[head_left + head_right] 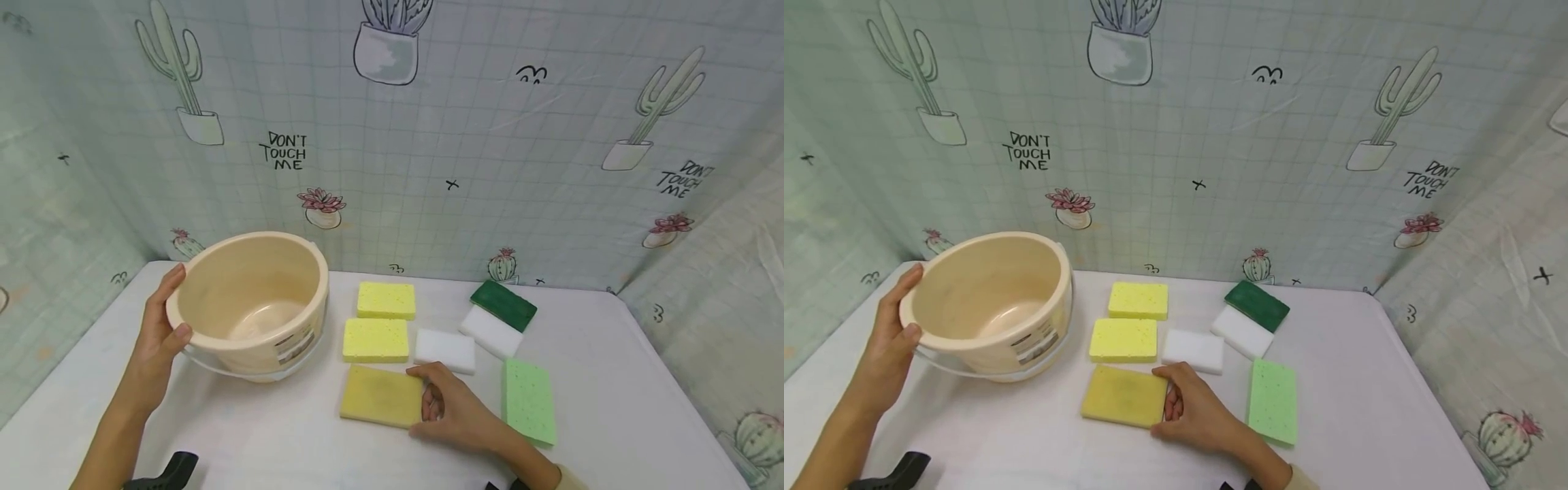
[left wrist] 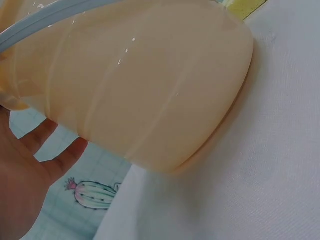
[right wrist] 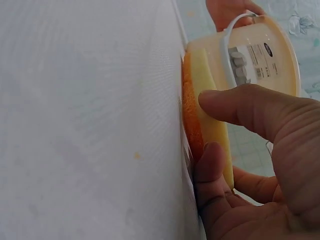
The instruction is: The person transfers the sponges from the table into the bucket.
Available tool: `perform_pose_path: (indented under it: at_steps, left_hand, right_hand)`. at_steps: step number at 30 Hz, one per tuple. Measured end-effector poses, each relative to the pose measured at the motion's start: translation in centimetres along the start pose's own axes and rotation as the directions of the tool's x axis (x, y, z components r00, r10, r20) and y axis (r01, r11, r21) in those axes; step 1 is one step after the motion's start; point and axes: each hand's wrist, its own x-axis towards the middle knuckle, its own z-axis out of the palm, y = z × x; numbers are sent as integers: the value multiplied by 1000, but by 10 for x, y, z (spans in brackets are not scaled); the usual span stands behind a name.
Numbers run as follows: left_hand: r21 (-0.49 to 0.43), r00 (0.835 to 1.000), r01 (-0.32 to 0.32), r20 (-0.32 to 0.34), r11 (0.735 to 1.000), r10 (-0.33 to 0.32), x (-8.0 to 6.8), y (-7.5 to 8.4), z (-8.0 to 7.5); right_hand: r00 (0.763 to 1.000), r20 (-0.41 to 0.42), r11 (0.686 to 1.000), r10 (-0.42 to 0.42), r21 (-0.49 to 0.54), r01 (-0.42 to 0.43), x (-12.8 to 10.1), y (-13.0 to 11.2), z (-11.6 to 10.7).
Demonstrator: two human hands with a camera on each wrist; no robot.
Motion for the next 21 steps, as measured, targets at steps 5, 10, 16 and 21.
perform_pose_path:
  at_steps: [5, 10, 16, 21]
  left_hand:
    - [21, 999, 38, -12, 999, -37, 1, 0, 0]
    - [4, 999, 32, 0, 999, -32, 1, 2, 0]
    - [16, 998, 62, -11, 998, -62, 1, 3, 0]
    - [19, 998, 67, -5, 998, -66, 0, 3, 0]
  right_hand:
    - [1000, -9, 1000, 3, -1, -3, -1, -1, -2]
    - [1000, -12, 1000, -2, -18, 2, 0, -8, -6]
    - [999, -30, 999, -27, 22, 27, 6, -24, -17]
    - [997, -49, 997, -66, 24, 68, 11, -37, -25]
